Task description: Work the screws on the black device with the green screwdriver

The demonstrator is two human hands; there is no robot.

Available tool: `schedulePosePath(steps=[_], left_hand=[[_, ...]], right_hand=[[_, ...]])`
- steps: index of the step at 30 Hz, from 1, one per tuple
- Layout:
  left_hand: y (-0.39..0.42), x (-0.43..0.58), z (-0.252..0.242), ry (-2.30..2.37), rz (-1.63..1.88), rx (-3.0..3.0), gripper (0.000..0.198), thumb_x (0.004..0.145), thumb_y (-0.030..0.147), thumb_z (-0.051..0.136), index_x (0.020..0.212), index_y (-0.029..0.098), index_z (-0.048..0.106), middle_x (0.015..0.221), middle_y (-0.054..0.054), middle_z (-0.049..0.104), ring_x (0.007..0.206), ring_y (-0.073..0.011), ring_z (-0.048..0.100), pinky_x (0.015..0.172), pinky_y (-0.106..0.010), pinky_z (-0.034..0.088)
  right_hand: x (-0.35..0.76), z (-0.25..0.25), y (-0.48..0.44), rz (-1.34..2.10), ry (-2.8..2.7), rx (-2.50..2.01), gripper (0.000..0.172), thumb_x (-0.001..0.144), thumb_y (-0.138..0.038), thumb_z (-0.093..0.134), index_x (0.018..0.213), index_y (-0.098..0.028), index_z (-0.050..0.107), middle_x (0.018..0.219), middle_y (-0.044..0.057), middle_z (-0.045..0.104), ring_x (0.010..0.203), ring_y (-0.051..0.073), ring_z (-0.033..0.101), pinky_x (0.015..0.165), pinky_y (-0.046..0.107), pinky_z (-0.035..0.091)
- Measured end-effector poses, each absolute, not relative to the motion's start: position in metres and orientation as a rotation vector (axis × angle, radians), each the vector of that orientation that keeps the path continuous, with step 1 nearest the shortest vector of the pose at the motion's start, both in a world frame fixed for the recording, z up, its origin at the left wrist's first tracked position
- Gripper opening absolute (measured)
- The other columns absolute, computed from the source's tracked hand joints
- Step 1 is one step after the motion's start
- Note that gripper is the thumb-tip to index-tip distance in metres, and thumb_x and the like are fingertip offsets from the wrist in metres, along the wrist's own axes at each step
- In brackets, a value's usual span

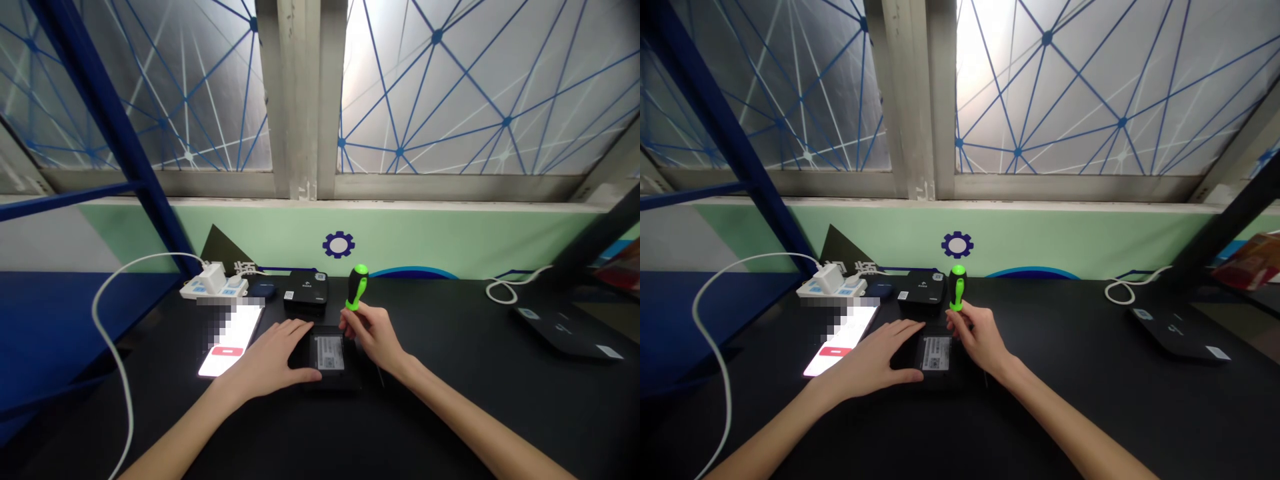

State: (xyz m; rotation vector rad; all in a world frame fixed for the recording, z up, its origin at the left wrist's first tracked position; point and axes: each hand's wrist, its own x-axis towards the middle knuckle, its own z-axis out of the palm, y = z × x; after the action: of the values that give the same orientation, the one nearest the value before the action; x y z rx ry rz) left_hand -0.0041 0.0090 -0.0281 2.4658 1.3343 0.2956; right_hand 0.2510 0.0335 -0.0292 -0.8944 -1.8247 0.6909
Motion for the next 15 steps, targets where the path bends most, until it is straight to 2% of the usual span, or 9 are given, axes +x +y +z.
schedulePosePath(steps=[6, 12, 15], left_hand=[[0.0094, -0.0061, -0.0295, 1.307, 0.335, 2.481, 0.085, 0.084, 0.078, 0.055, 0.152, 0.030, 0.038, 0.154, -0.006, 0.046, 0.140, -0.0352, 0.043, 0.111, -0.048, 0.038], [0.0085, -0.0050, -0.0275, 1.326, 0.307, 2.474, 0.087, 0.084, 0.079, 0.053, 0.152, 0.027, 0.038, 0.153, -0.008, 0.047, 0.139, -0.0356, 0.043, 0.110, -0.049, 0.039], [0.0083, -0.0038, -0.0264, 1.330, 0.299, 2.472, 0.087, 0.084, 0.080, 0.052, 0.152, 0.027, 0.039, 0.154, -0.008, 0.046, 0.139, -0.0357, 0.043, 0.111, -0.050, 0.038]], right_hand=[[0.2508, -0.0315, 0.0351, 0.743, -1.799, -0.899, 0.030, 0.101, -0.036, 0.053, 0.078, -0.018, 0.063, 0.069, 0.002, 0.066, 0.055, 0.013, 0.064, 0.055, 0.023, 0.052], [0.2587, -0.0337, 0.0352, 0.835, -1.804, -0.820, 0.022, 0.101, -0.037, 0.052, 0.101, -0.018, 0.064, 0.081, 0.005, 0.071, 0.062, 0.015, 0.067, 0.059, 0.026, 0.055], [0.2590, -0.0352, 0.0369, 0.840, -1.777, -0.846, 0.023, 0.099, -0.039, 0.057, 0.098, -0.018, 0.065, 0.080, 0.006, 0.073, 0.061, 0.016, 0.068, 0.057, 0.026, 0.056]])
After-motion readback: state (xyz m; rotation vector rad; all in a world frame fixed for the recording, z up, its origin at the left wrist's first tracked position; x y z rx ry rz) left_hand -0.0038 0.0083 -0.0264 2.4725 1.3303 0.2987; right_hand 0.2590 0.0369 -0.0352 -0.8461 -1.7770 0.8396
